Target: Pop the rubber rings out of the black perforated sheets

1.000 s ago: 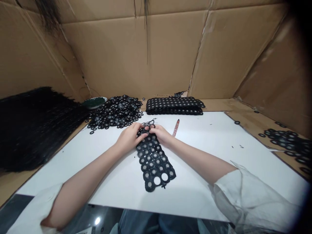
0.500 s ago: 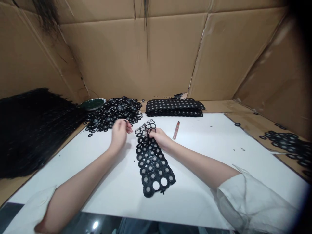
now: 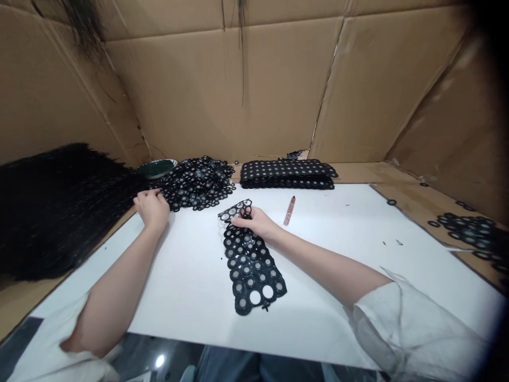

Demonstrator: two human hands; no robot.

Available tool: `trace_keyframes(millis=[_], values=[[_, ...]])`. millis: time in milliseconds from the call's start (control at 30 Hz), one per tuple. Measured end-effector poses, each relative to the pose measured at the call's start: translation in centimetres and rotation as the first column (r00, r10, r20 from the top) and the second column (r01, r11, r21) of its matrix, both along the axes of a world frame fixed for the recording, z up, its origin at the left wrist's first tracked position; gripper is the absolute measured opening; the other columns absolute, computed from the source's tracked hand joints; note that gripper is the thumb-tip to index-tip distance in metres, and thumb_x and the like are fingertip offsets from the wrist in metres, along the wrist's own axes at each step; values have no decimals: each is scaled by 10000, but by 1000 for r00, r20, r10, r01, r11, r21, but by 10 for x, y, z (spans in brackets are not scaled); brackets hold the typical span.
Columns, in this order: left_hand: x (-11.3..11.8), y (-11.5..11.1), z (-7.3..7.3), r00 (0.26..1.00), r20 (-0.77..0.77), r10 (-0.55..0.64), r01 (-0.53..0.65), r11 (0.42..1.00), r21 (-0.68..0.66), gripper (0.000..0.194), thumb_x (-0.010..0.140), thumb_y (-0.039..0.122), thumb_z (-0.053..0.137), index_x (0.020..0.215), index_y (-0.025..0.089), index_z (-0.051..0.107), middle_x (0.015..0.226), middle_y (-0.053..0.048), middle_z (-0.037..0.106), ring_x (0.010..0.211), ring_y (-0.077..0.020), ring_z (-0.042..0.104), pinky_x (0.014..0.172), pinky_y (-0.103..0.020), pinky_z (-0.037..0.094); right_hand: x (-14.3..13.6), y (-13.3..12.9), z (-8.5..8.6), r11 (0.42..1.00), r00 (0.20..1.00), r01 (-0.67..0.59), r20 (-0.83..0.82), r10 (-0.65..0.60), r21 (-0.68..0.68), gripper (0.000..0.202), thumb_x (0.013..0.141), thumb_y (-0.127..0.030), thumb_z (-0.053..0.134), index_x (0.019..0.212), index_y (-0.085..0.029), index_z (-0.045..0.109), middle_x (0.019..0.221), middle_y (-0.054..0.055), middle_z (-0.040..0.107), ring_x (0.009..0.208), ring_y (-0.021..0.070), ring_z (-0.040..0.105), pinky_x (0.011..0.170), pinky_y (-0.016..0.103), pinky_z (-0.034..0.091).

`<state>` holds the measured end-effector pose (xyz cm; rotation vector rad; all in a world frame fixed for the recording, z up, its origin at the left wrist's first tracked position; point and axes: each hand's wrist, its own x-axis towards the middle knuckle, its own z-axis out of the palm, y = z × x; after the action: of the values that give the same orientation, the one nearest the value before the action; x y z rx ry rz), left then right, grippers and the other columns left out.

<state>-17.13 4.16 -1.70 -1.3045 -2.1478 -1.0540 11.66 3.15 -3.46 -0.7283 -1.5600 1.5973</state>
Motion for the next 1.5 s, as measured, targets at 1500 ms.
trace_keyframes(millis=[1500], values=[[40, -16, 19, 869, -422, -257, 269, 963, -33, 208, 799, 280, 407, 879, 191, 577, 936, -112, 583, 931, -279, 474, 788, -417, 327, -1, 8, -10, 992, 992, 122, -16, -122, 26, 274, 601, -126, 537, 864, -202, 525, 830, -8, 537, 753, 135, 495, 743, 289, 382]])
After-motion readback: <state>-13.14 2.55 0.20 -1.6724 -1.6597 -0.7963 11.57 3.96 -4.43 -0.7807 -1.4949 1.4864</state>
